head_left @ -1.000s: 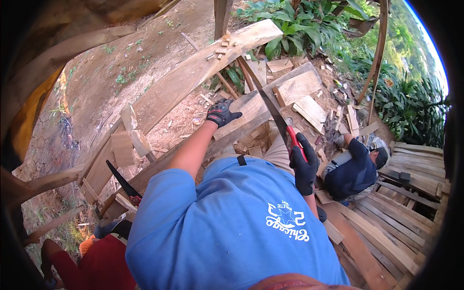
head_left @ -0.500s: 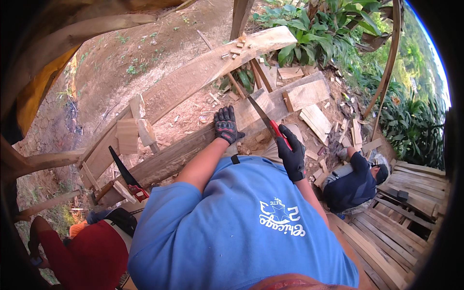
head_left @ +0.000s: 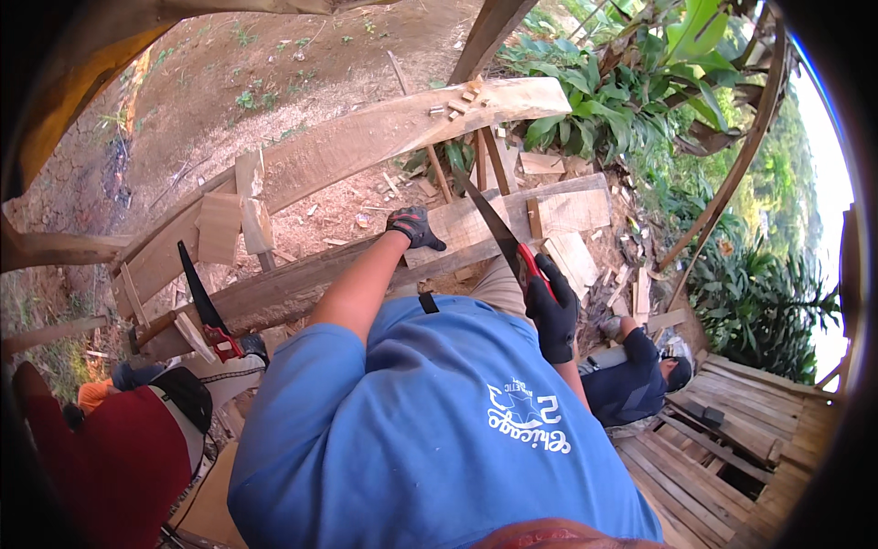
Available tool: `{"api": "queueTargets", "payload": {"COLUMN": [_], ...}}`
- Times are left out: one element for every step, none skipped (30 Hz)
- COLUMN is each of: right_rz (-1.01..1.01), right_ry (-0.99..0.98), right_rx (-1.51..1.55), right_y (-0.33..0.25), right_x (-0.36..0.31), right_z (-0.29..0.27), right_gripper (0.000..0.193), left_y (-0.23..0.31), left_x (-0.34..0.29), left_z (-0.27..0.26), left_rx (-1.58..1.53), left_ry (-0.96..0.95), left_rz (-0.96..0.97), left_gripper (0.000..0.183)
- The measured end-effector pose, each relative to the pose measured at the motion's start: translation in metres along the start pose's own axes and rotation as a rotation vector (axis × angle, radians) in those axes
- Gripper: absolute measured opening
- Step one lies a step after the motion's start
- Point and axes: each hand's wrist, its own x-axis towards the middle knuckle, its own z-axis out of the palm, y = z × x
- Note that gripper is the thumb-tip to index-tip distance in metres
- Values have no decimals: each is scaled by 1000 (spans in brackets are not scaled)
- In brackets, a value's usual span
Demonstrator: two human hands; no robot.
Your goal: The person saws several wooden boards and beams by hand while working on a timber structure outdoors.
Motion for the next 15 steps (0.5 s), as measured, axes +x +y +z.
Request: {"api": "queueTargets", "payload": {"right_rz": [-28, 1, 39, 42, 63, 82, 98, 87, 79, 71, 41, 11, -24, -31, -50], "right_ry": [-8, -30, -41, -24, -32, -39, -48, -60, -68, -76, -77, -80, -84, -79, -89], "right_rx": [-25, -36, -43, -45, -27, -11, 8, -19, -46, -74, -111, -154, -192, -139, -149], "right_y": [-4, -12, -24, -18, -16, -20, -23, -27, -30, -32, -28, -21, -12, -2, 5], "right_x": [3, 4, 3, 9, 12, 14, 18, 21, 22, 23, 28, 34, 39, 40, 44], "right_z": [0, -3, 0, 2, 3, 6, 9, 13, 17, 20, 24, 27, 29, 33, 33], "right_gripper": [45, 46, 47, 48, 48, 48, 48, 48, 48, 48, 47, 47, 47, 45, 46], "left_y": [3, 8, 13, 22, 27, 31, 36, 41, 45, 48, 51, 52, 52, 51, 50], "left_x": [-5, -11, -18, -31, -37, -45, -51, -55, -53, -50, -48, -49, -49, -49, -47], "left_z": [9, 19, 30, 27, 36, 42, 45, 45, 42, 38, 34, 31, 30, 28, 25], "left_rx": [6, 14, 29, 60, 107, 152, 199, 202, 165, 128, 92, 73, 56, 38, 22], "left_ry": [97, 194, 281, 289, 367, 446, 529, 501, 423, 344, 264, 273, 260, 247, 240], "left_rz": [14, 26, 43, 78, 105, 133, 159, 153, 144, 134, 124, 154, 151, 149, 143], "left_gripper": [118, 115, 111, 101, 101, 101, 102, 94, 91, 88, 85, 76, 75, 75, 74]}}
